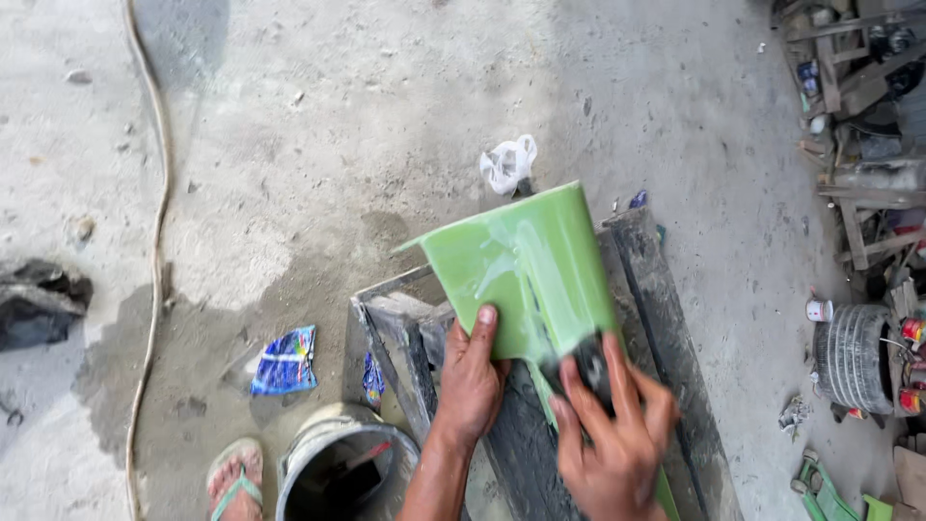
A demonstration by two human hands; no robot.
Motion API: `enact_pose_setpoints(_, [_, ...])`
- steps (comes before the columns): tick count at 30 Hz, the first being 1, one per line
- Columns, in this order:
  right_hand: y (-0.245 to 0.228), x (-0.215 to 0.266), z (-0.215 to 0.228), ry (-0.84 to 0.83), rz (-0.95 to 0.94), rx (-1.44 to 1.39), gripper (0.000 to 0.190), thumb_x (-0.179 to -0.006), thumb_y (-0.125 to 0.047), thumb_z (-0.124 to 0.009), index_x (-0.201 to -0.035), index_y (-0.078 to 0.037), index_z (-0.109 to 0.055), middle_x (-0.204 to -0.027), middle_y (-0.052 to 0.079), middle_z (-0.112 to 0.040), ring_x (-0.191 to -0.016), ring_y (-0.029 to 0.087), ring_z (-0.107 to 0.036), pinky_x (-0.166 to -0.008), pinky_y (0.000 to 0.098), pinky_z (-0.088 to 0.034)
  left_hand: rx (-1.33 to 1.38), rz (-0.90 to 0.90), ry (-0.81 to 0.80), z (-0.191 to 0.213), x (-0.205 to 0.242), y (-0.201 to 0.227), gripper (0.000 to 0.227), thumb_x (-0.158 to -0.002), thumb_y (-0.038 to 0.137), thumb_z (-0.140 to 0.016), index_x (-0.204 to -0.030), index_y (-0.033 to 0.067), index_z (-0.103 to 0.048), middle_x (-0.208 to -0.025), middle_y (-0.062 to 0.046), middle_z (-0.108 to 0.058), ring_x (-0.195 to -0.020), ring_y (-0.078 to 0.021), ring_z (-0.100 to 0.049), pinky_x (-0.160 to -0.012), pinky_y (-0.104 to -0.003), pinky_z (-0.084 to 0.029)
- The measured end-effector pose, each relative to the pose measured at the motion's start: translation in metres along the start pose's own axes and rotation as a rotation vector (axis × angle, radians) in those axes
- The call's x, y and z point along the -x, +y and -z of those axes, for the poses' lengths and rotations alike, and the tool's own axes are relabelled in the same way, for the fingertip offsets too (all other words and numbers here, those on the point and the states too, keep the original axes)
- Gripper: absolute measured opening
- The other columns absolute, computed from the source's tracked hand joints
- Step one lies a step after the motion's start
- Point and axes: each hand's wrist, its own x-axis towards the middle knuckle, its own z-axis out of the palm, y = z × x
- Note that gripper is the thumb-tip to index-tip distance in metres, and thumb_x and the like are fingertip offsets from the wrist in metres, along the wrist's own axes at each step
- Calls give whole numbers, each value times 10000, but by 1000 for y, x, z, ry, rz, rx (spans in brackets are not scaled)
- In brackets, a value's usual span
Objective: The person sands a green car fender with a sanding block, repeatedly dipping the block into a bucket of water and wiping the surface with their hand. They work along the edges and flat areas of the fender, occasionally rotating it to access different sections.
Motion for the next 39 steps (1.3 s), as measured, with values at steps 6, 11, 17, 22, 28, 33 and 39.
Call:
enact_pose_setpoints(6, [-8, -126, -50, 61, -2, -136, 337, -944, -212, -702, -1268, -118, -703, -1471, 197, -470, -984, 346, -449, -902, 426, -442, -18, -71, -105, -2, -1, 1, 364, -960, 215, -550, -1280, 43, -556, -1240, -107, -661, -1024, -157, -642, -867, -296, -532])
enact_pose_setpoints(11, [-5, -46, -22, 30, -1, -80, 345, -937, -252, -637, -1260, -134, -664, -1443, 211, -510, -1071, 355, -510, -940, 405, -448, -138, -45, -80, -1, -4, 10, 332, -935, 193, -579, -1214, 15, -604, -1145, -109, -700, -984, -170, -656, -852, -302, -535])
enact_pose_setpoints(17, [10, -126, -61, 35, -197, -173, 376, -955, -287, -672, -1302, -142, -659, -1496, 92, -477, -952, 233, -364, -831, 320, -413, -230, -42, -57, -1, 6, 11, 404, -909, 235, -599, -1250, 18, -589, -1179, -97, -688, -1036, -189, -652, -868, -342, -557])
enact_pose_setpoints(22, [-14, -84, -52, 70, -39, -79, 408, -862, -177, -727, -1264, -148, -664, -1451, 207, -506, -1031, 333, -478, -884, 393, -431, -385, -190, -120, -4, 0, 19, 290, -929, 220, -604, -1123, 10, -658, -1036, -85, -718, -950, -163, -642, -841, -304, -519])
enact_pose_setpoints(28, [-13, -135, -60, 143, -216, -126, 319, -906, -182, -711, -1217, -117, -727, -1412, 171, -532, -973, 324, -426, -964, 412, -394, -362, -187, -167, 2, 2, 12, 365, -926, 216, -609, -1241, 32, -602, -1208, -78, -683, -1088, -163, -625, -948, -328, -520])
enact_pose_setpoints(33, [-11, -111, -66, 64, -98, -100, 373, -913, -268, -698, -1282, -226, -653, -1464, 183, -513, -973, 302, -418, -818, 380, -424, -394, -251, -214, 8, -2, 10, 369, -935, 186, -605, -1272, 36, -589, -1241, -81, -673, -1098, -169, -614, -981, -330, -486])
enact_pose_setpoints(39, [-32, -111, -54, -6, -276, -86, 396, -929, -276, -662, -1318, -211, -628, -1554, 30, -390, -1016, 232, -415, -828, 309, -465, -470, -267, -190, 1, 1, 21, 336, -927, 216, -595, -1206, 31, -631, -1176, -71, -697, -1054, -160, -621, -929, -329, -494])
